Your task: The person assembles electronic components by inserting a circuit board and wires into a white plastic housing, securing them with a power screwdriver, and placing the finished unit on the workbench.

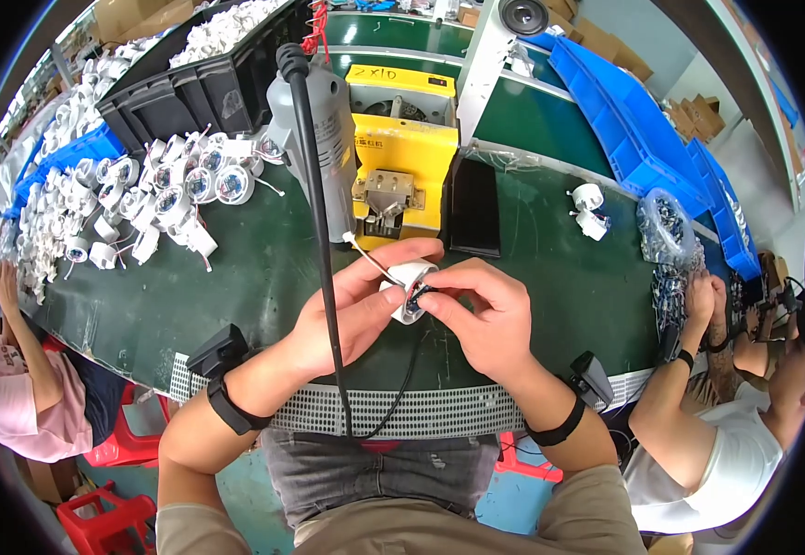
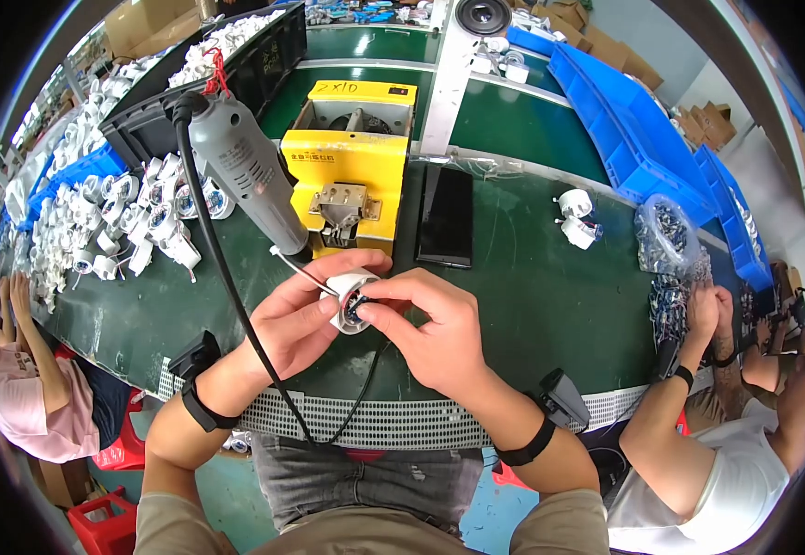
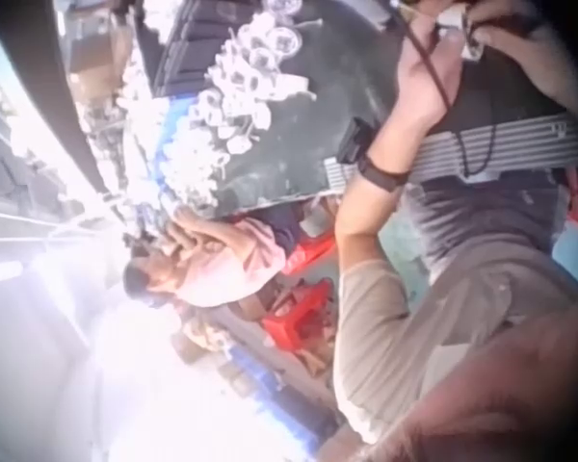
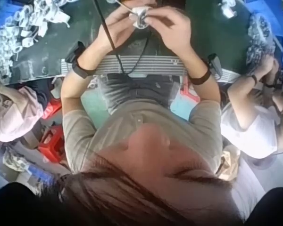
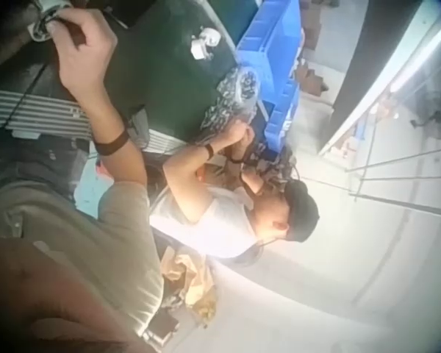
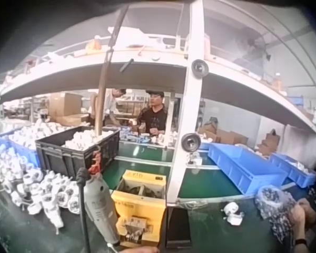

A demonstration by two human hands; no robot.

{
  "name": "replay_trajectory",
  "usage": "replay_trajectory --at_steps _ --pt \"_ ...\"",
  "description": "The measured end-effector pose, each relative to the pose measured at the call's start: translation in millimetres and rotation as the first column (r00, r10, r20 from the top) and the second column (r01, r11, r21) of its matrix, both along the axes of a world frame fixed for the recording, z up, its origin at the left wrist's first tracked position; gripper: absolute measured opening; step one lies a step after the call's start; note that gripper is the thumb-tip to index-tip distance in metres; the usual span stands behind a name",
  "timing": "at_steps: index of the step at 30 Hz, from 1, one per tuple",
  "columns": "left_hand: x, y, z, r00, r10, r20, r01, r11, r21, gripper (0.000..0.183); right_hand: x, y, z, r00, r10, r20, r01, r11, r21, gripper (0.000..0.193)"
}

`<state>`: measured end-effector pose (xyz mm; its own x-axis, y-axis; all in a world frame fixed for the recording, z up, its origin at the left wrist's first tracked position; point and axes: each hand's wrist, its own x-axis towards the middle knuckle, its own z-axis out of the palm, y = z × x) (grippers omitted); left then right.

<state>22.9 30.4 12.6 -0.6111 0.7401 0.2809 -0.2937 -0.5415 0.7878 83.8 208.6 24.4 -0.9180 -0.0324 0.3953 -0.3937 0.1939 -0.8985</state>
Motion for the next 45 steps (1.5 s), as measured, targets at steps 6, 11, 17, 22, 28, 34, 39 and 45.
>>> replay_trajectory --at_steps 6,11,17,22,28,34,39,45 --pt "8.7 5.6 3.2 0.984 0.063 -0.168 -0.073 0.996 -0.052 0.049 -2.2 -15.7 -2.9 0.995 -0.099 -0.001 0.095 0.960 -0.264 0.038" --pt "5.5 5.2 3.6 0.960 0.148 -0.239 -0.234 0.890 -0.391 0.047 -10.1 -7.7 -6.2 0.997 -0.078 0.027 0.081 0.977 -0.199 0.028" --pt "-5.1 9.1 -10.4 0.986 0.144 -0.087 -0.168 0.857 -0.488 0.033 -27.2 -14.1 11.4 0.891 -0.319 -0.324 0.428 0.828 0.361 0.031" --pt "-11.4 -2.5 -11.2 0.974 0.175 -0.145 -0.224 0.849 -0.478 0.027 -61.9 -73.1 37.2 0.949 -0.239 -0.208 0.298 0.897 0.328 0.067" --pt "-27.1 -3.1 -15.7 0.976 0.218 0.012 -0.173 0.807 -0.565 0.027 -85.7 -84.2 40.9 0.933 -0.175 -0.315 0.141 0.982 -0.128 0.050" --pt "-24.3 -5.0 -3.0 0.933 0.356 -0.048 -0.299 0.699 -0.650 0.029 -99.9 -70.5 70.0 0.879 -0.337 -0.338 0.206 0.906 -0.370 0.046" --pt "-27.5 -8.8 0.1 0.958 0.287 -0.003 -0.213 0.703 -0.679 0.029 -108.6 -74.1 59.8 0.839 -0.404 -0.365 0.273 0.892 -0.359 0.040" --pt "-27.8 -9.0 2.7 0.963 0.269 0.023 -0.184 0.715 -0.675 0.030 -112.2 -75.9 54.2 0.836 -0.404 -0.372 0.293 0.901 -0.322 0.039"
